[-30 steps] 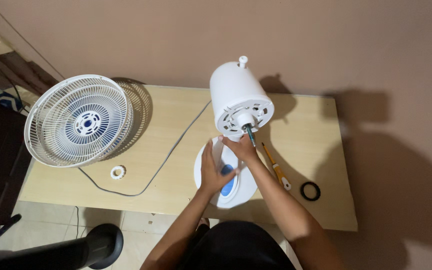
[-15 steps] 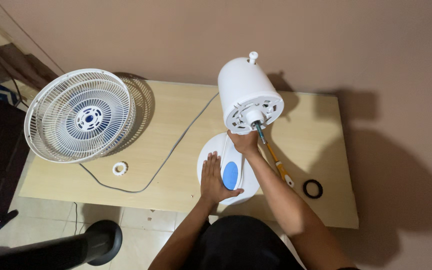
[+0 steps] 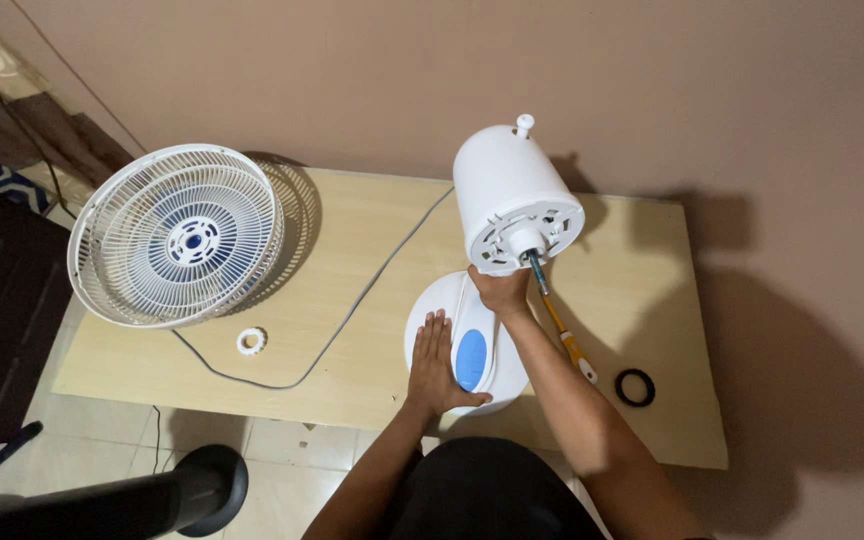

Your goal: The person disassembles a white table fan by removing the blue fan blade, unscrewing the front grille, and detaching the motor housing from the base using a screwdriver. The components are placed on the table.

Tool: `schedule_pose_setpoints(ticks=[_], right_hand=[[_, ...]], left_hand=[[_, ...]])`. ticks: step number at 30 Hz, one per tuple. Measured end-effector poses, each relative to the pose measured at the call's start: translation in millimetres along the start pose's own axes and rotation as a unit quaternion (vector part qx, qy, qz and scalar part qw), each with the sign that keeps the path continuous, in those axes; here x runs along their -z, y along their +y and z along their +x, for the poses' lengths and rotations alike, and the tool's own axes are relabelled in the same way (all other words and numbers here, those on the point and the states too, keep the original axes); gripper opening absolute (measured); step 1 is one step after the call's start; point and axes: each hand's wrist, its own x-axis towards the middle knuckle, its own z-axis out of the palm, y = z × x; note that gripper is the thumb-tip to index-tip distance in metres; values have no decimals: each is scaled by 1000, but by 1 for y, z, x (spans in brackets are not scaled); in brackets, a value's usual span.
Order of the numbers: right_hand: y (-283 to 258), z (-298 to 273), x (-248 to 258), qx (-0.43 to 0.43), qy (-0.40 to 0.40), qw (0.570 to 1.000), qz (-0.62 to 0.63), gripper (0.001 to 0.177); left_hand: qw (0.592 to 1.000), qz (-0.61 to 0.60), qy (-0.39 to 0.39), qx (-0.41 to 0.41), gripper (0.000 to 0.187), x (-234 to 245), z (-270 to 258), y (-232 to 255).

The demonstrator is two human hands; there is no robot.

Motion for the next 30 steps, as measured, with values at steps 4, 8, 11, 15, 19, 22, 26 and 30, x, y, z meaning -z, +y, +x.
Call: schedule_pose_setpoints(ticks=[4, 8, 11, 15, 19, 22, 26, 30], right_hand=[[3, -1, 2, 14, -18, 999, -34, 45], [10, 1, 4, -8, -37, 999, -9, 36], [11, 4, 4, -28, -42, 999, 2, 35], [6, 5, 2, -49, -44, 998, 0, 34], [-1, 6, 0, -2, -33, 999, -19, 35], [-3, 6, 0, 11, -25, 999, -22, 30], [1, 6, 1, -45, -45, 998, 12, 31], [10, 5, 2, -5, -51, 998, -39, 27]], left_hand=[[1000, -4, 8, -3, 155, 1, 1, 1], [1000, 1, 10, -2, 154, -1, 0, 0], [1000, 7, 6, -3, 153, -4, 0, -1], [997, 8, 64, -47, 152, -9, -5, -4], [997, 17, 59, -46, 151, -13, -6, -7], [996, 21, 68, -56, 150, -14, -7, -9], [996, 19, 71, -49, 148, -15, -6, -8], [992, 17, 108, -68, 145, -15, -6, -6]])
